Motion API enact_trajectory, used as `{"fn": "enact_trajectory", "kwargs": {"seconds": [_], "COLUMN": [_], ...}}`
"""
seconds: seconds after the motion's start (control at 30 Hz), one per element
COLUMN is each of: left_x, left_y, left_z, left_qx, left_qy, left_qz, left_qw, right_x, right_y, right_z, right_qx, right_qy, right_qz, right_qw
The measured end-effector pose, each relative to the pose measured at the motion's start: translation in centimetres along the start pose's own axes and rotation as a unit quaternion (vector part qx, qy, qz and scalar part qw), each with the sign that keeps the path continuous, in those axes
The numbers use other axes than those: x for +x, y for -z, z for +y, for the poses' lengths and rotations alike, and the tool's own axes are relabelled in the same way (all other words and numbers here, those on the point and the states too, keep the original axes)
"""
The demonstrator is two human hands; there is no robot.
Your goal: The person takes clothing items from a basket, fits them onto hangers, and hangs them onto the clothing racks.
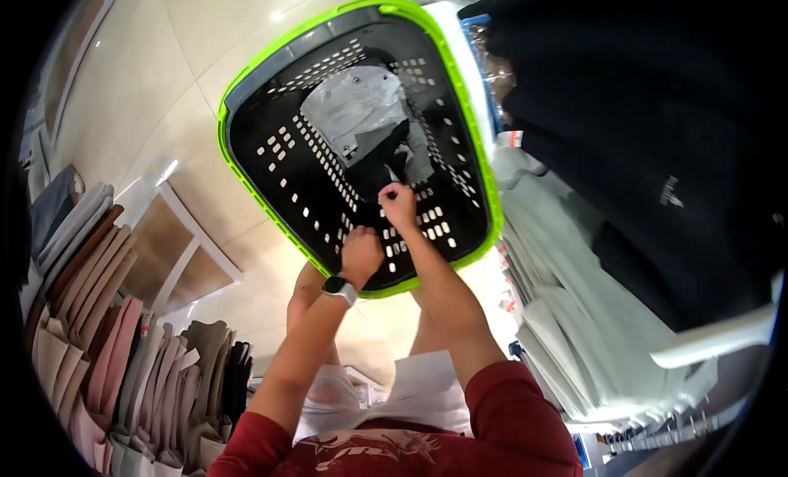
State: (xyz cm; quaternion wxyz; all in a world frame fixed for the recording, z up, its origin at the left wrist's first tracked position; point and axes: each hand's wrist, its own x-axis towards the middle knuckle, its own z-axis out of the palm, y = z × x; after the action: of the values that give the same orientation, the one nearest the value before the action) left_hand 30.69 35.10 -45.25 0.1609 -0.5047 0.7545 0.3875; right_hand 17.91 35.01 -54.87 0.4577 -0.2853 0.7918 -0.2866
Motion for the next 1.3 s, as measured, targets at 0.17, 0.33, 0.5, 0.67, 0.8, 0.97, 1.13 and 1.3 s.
{"fn": "enact_trajectory", "kwargs": {"seconds": [0.17,0.33,0.5,0.67,0.8,0.97,1.13,1.3], "left_x": [-2.6,-7.5,-13.4,-20.2,-25.0,-34.7,-36.5,-36.5], "left_y": [5.0,15.2,14.7,22.4,29.2,41.0,42.6,42.8], "left_z": [0.5,7.4,11.2,15.0,17.0,22.9,18.8,11.8], "left_qx": [-0.573,-0.818,-0.698,-0.616,-0.408,-0.31,-0.296,-0.451], "left_qy": [0.25,0.263,0.172,-0.023,-0.271,-0.441,-0.367,-0.233], "left_qz": [-0.107,-0.247,-0.231,-0.212,-0.254,-0.355,-0.263,-0.14], "left_qw": [0.773,0.447,0.656,0.758,0.834,0.764,0.842,0.85], "right_x": [-11.2,-24.0,-31.0,-32.3,-31.7,-37.3,-34.1,-31.0], "right_y": [8.9,15.4,20.1,25.9,27.6,26.2,27.0,28.3], "right_z": [-13.2,-24.1,-29.4,-24.1,-26.3,-29.1,-38.2,-33.6], "right_qx": [0.043,0.05,0.121,0.339,0.559,0.479,0.541,0.583], "right_qy": [0.099,0.107,0.026,0.01,-0.381,-0.108,0.051,-0.133], "right_qz": [0.014,-0.116,-0.251,-0.421,-0.237,-0.282,-0.144,-0.138], "right_qw": [0.994,0.986,0.96,0.841,0.698,0.824,0.827,0.789]}}
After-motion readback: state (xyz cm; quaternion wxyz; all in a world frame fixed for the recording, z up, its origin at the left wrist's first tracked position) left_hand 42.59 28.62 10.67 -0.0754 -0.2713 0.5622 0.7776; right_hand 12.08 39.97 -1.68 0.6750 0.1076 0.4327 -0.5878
